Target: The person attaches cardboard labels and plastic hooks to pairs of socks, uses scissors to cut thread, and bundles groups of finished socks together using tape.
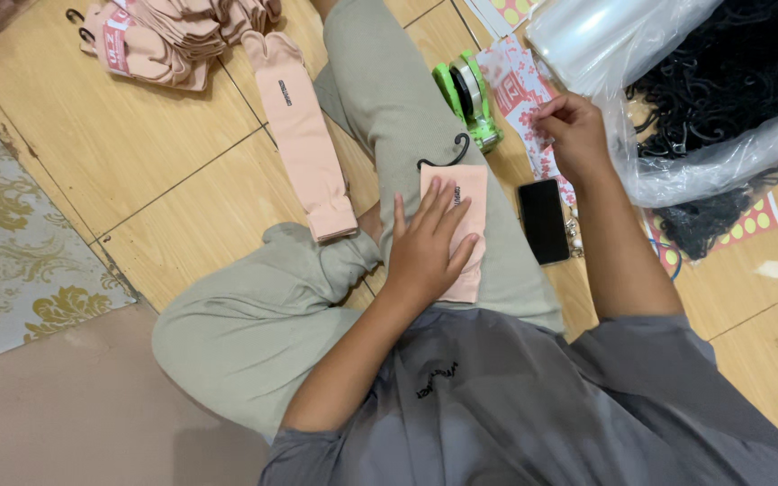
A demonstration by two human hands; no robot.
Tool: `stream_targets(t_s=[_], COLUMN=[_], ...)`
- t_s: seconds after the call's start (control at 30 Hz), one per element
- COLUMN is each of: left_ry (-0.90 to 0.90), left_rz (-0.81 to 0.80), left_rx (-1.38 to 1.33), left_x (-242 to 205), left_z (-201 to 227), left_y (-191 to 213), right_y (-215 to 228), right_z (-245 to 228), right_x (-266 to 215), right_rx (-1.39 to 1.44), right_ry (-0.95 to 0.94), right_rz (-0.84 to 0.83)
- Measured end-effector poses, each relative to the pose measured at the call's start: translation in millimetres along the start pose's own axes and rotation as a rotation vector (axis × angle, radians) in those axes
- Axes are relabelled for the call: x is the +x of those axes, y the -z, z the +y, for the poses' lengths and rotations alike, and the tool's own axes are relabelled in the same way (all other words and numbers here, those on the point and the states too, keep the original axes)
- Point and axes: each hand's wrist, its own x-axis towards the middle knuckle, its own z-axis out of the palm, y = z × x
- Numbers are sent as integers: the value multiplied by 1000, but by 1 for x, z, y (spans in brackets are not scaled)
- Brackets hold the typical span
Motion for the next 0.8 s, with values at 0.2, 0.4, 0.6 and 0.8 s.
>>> stream_targets(t_s=[0.2,0.4,0.6,0.8], left_ry=[-277,-327,435,132], left_rz=[227,485,-20,270], left_rx=[-181,92,-152,-197], left_x=[-28,19,38,20], left_z=[20,-5,-64,-22], left_y=[-27,18,24,69], right_y=[-12,-25,-23,-16], right_z=[-60,-63,-66,-141], right_x=[-64,-80,-73,-85], right_rx=[479,-75,1,-170], right_ry=[219,63,11,445], right_rz=[-375,-487,-560,-550])
